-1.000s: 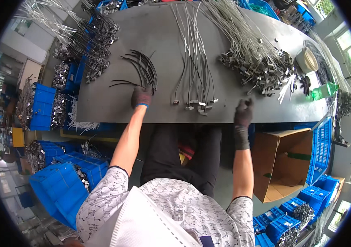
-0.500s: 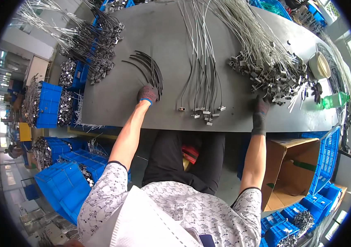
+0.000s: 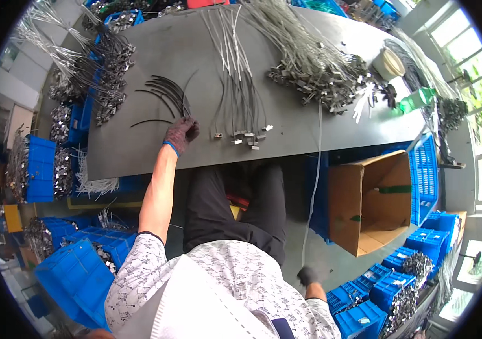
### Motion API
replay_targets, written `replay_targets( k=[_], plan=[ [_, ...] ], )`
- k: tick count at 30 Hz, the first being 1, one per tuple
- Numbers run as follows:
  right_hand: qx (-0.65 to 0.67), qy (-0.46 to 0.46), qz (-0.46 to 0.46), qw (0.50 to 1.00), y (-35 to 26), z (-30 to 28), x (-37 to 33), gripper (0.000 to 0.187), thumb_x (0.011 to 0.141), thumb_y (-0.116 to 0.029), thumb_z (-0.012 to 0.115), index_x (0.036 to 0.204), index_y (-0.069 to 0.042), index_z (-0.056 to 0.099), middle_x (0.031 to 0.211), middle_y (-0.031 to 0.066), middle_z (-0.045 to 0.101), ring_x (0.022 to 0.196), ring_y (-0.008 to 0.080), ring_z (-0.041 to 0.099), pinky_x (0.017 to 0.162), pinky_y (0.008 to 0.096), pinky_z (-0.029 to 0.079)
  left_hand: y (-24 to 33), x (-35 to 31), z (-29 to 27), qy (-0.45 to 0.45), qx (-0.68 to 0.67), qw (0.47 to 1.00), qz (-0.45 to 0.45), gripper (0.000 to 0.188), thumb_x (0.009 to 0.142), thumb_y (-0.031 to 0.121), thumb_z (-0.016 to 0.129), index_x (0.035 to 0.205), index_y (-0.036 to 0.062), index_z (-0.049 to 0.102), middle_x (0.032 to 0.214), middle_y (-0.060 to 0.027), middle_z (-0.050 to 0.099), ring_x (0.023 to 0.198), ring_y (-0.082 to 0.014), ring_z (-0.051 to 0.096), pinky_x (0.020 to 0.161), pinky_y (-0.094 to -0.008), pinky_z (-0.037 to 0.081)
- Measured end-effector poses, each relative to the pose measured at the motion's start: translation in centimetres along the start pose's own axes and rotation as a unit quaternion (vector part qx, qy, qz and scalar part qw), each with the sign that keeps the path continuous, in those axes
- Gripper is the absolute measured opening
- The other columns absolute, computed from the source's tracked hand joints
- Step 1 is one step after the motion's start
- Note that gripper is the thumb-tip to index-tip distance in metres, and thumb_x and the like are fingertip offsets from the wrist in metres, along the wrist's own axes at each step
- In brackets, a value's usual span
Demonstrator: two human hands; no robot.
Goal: Arrange and sort bundles of wire harnesses on a production table.
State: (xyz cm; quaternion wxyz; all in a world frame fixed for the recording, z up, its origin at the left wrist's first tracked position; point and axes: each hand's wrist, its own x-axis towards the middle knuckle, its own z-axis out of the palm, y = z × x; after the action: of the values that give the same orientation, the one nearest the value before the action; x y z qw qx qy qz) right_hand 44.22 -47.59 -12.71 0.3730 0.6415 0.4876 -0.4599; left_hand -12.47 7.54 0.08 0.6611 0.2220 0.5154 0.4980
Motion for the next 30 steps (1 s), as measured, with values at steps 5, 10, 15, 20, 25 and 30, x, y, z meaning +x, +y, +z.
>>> replay_targets(
  k=[5, 10, 15, 20, 25, 30],
  plan=[
    [0.212, 0.215, 0.000, 0.953, -0.4, 12.7, -5.4, 0.018, 0.086, -0.016, 0.058, 0.092, -0.005, 0.071, 0.097, 0.0219, 0.070, 0.092, 0.0389, 0.067, 0.075, 0.0462, 0.054, -3.3, -1.4, 9.3, -0.133, -0.087, 0.987, -0.004, 0.014, 0.095, 0.018, 0.066, 0.106, 0.0101, 0.062, 0.097, -0.0065, 0.069, 0.083, -0.0180, 0.067, 0.075, -0.0349, 0.057],
    [0.219, 0.333, -0.078, 0.914, -6.1, 8.0, -4.9, 0.016, 0.085, -0.011, 0.056, 0.092, -0.004, 0.069, 0.100, 0.0243, 0.068, 0.099, 0.0424, 0.065, 0.078, 0.0482, 0.052, -11.3, -3.8, 22.5, -0.148, 0.133, 0.978, -0.060, 0.020, 0.093, 0.015, 0.065, 0.110, 0.0066, 0.058, 0.093, -0.0088, 0.067, 0.087, -0.0245, 0.067, 0.076, -0.0437, 0.059],
    [0.189, 0.319, -0.029, 0.928, -7.0, 3.7, -3.9, 0.016, 0.085, -0.010, 0.057, 0.091, -0.004, 0.070, 0.099, 0.0260, 0.067, 0.099, 0.0438, 0.064, 0.078, 0.0489, 0.053, -13.5, -7.4, 28.2, -0.099, -0.080, 0.990, -0.066, 0.018, 0.094, 0.015, 0.064, 0.108, 0.0054, 0.057, 0.091, -0.0106, 0.066, 0.077, -0.0216, 0.068, 0.070, -0.0421, 0.061],
    [0.092, 0.226, -0.012, 0.970, -3.4, 5.1, -2.7, 0.018, 0.082, -0.014, 0.060, 0.091, -0.005, 0.073, 0.099, 0.0249, 0.069, 0.099, 0.0423, 0.066, 0.081, 0.0476, 0.054, -5.8, -5.8, 27.0, -0.021, -0.100, 0.989, 0.109, 0.014, 0.098, 0.018, 0.060, 0.096, 0.0046, 0.060, 0.079, -0.0112, 0.071, 0.059, -0.0230, 0.069, 0.053, -0.0377, 0.060],
    [0.156, 0.242, -0.050, 0.956, -0.8, 6.8, -1.5, 0.019, 0.080, -0.015, 0.061, 0.091, -0.006, 0.074, 0.098, 0.0228, 0.070, 0.095, 0.0406, 0.068, 0.079, 0.0470, 0.055, -0.2, -5.9, 25.0, 0.068, 0.023, 0.947, 0.314, 0.017, 0.099, 0.020, 0.059, 0.090, 0.0060, 0.060, 0.071, -0.0091, 0.068, 0.055, -0.0198, 0.067, 0.051, -0.0352, 0.058],
    [0.078, 0.201, -0.009, 0.976, -0.9, 5.9, -0.7, 0.019, 0.081, -0.015, 0.061, 0.091, -0.006, 0.074, 0.097, 0.0231, 0.070, 0.093, 0.0408, 0.068, 0.078, 0.0478, 0.055, 0.7, -6.1, 24.9, 0.086, 0.064, 0.922, 0.371, 0.018, 0.098, 0.019, 0.059, 0.088, 0.0048, 0.058, 0.067, -0.0074, 0.066, 0.054, -0.0176, 0.065, 0.051, -0.0335, 0.056]
  ],
)
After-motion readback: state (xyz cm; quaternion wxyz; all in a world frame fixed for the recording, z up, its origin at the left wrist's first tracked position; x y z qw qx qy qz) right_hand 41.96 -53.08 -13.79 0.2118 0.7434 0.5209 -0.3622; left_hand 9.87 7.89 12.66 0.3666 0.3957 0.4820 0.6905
